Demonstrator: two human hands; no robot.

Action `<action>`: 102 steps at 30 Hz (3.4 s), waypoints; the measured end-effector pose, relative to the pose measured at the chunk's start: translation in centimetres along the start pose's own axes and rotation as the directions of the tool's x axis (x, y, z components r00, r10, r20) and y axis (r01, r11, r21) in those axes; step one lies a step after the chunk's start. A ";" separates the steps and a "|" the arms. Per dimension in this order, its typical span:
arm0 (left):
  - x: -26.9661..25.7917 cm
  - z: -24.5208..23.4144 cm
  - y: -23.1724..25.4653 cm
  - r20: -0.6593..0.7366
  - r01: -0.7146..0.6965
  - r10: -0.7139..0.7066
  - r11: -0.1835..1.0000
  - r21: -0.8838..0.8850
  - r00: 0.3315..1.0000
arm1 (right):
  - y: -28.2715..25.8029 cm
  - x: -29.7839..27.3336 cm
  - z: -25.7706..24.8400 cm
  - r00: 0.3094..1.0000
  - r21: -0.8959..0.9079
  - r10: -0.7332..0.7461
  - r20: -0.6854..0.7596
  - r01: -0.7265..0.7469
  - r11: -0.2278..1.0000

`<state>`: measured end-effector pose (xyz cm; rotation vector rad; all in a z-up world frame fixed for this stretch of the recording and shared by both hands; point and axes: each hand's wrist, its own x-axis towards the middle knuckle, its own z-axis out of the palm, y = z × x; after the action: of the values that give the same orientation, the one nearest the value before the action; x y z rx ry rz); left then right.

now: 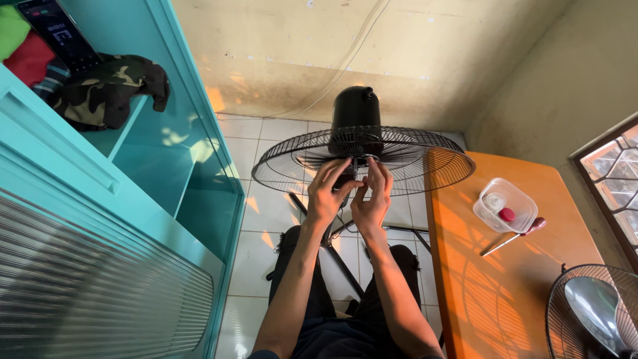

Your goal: The person assembles a standing fan by attaching the front grill, inserting a white plastic hub, and securing it with a screw and red cap. They use a screwdriver to tighten the screw and place the red cap over the hub.

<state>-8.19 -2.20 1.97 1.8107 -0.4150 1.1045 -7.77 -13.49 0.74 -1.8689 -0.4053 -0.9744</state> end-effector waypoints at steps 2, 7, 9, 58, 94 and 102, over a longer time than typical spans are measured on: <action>0.2 0.0 -0.2 0.064 0.004 -0.004 1.000 -0.012 0.998 | -0.1 0.1 0.1 1.000 0.006 0.011 0.003 -0.011 1.000; 0.5 0.3 -0.5 0.085 -0.010 0.011 1.000 -0.009 0.996 | -0.6 1.4 -0.1 0.990 -0.062 -0.127 0.062 0.131 0.989; 0.7 0.6 -0.6 0.078 -0.010 0.008 1.000 0.016 0.997 | -0.7 2.1 0.0 0.984 -0.071 -0.154 0.089 0.161 0.984; -1.1 4.6 -0.9 -0.018 -0.107 0.110 0.985 0.138 0.994 | 0.7 2.7 -2.5 0.985 -0.074 -0.082 0.153 0.094 0.993; -2.7 3.2 1.8 -0.033 -0.052 0.055 0.993 0.104 0.998 | -1.8 1.3 -4.2 0.989 -0.107 -0.099 0.107 0.111 0.988; -3.3 2.4 1.9 -0.060 0.019 -0.012 0.992 0.126 0.998 | -2.4 0.8 -4.1 0.995 -0.071 -0.096 0.034 0.099 0.993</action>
<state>-10.03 -5.77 -0.13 1.8830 -0.3016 1.1932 -10.70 -15.92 3.71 -1.9469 -0.4893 -1.0387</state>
